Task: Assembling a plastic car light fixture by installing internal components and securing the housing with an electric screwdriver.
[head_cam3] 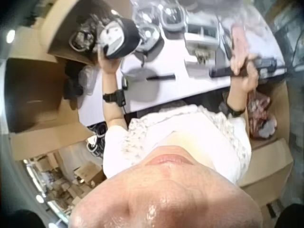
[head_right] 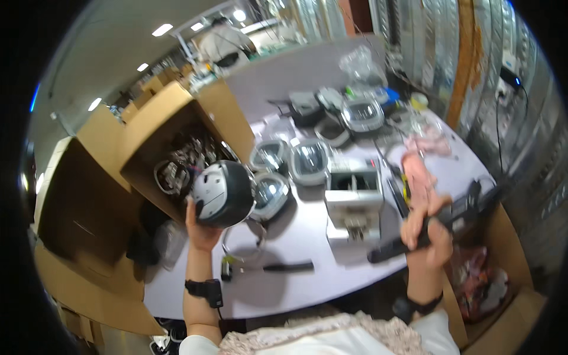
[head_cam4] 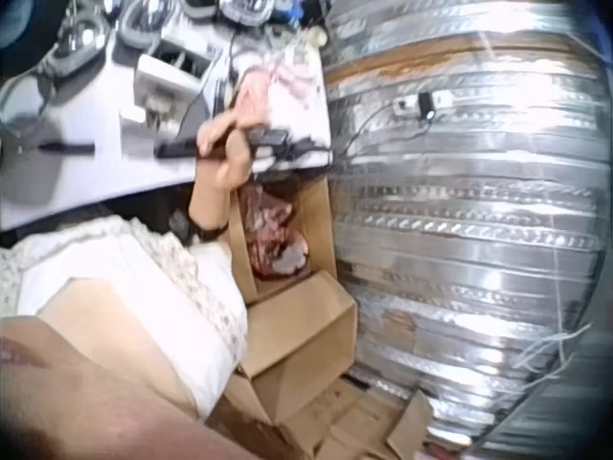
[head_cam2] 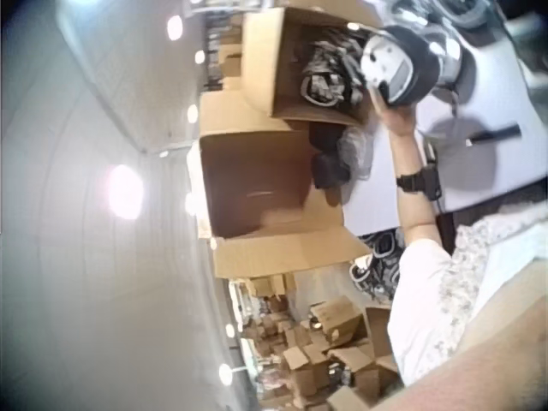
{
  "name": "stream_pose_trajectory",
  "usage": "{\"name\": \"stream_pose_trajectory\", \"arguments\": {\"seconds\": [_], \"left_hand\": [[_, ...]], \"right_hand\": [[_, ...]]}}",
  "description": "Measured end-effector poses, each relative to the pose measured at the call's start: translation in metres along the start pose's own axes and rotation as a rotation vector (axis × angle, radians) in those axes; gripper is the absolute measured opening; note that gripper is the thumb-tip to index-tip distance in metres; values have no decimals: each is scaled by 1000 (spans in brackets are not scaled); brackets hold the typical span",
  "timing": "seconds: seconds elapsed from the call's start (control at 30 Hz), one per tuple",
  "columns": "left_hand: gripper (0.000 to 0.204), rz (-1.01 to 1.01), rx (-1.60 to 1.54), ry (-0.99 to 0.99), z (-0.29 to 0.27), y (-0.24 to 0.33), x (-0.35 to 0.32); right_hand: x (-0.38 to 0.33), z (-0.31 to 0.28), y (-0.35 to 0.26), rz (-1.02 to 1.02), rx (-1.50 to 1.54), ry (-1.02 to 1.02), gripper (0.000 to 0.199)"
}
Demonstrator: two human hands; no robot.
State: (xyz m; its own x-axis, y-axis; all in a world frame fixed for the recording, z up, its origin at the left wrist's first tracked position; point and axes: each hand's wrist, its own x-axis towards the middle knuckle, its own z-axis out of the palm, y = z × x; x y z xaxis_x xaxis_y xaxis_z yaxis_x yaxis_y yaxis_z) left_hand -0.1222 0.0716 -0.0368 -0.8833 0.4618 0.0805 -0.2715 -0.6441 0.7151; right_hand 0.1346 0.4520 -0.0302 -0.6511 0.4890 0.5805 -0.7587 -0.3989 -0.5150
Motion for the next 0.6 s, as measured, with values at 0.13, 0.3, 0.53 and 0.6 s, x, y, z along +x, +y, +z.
{"name": "stream_pose_trajectory", "arguments": {"seconds": [0.13,0.3,0.53,0.6], "left_hand": [[64,-242,330,58,-32,-3,-91],[85,-526,672,-59,15,-7,-142],[87,-679,657,-203,18,-20,-176],[84,-711,629,-238,15,-26,-180]], "right_hand": [[16,27,-17,-147,16,-10,19],[33,34,-8,-217,-95,28,18],[27,50,15,-275,-297,-16,13],[25,53,24,-298,-411,-33,15]]}}
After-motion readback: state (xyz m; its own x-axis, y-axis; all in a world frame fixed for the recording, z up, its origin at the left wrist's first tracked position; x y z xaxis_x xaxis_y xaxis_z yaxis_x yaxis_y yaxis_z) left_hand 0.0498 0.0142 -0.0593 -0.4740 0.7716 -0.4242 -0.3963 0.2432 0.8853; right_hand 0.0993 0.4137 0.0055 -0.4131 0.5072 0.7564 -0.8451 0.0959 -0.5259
